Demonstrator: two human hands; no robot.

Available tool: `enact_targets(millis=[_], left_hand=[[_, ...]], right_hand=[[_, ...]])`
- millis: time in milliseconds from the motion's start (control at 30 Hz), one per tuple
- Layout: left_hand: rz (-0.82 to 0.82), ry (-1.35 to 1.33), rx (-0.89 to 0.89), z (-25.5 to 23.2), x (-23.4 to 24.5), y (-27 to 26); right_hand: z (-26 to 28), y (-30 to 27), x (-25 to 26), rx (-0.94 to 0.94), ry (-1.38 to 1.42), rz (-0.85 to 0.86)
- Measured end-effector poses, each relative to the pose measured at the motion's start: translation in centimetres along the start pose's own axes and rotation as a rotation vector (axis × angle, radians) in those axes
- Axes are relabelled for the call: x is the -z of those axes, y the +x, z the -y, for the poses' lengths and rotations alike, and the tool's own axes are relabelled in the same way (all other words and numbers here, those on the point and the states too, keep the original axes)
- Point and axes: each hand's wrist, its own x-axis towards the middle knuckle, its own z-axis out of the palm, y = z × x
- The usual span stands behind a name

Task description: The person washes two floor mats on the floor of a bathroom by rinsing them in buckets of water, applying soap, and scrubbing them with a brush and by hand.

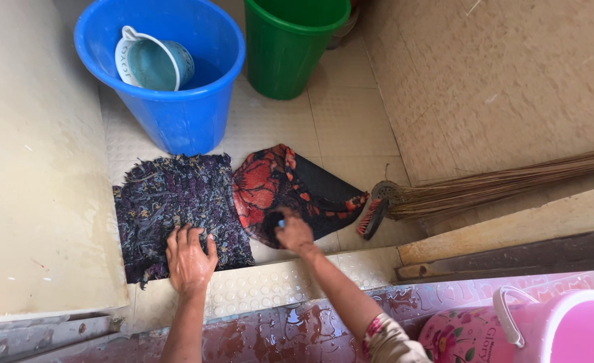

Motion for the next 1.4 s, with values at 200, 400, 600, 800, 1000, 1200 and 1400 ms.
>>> enact_targets(millis=[200,400,600,800,1000,1200,1400], left_hand=[[0.039,0.031,0.012,-0.2,0.0,0.0],[0.038,0.039,0.024,-0.6,0.6,0.5],[0.093,0.045,0.040,-1.3,1.0,0.7],[0.090,0.032,0.050,-1.2,0.6,0.8],[0.114,0.015,0.091,-0.5,-0.3,0.9],[0.190,-0.090,0.048,-1.7,-5.6,2.1],[0.601,0.008,0.045,-6.4,-7.1,3.3]], right_hand=[[-4.9,3.4,6.8,0.021,-0.504,0.203],[-6.2,6.7,14.0,-0.253,-0.066,-0.450],[-7.0,3.8,8.0,0.130,-0.184,-0.168],[-4.1,2.3,2.8,0.038,-0.465,-0.069],[-2.3,6.7,3.6,-0.200,-0.433,0.251],[-3.5,7.1,10.7,-0.181,-0.275,-0.073],[-14.5,10.2,15.7,-0.313,-0.036,-0.305]])
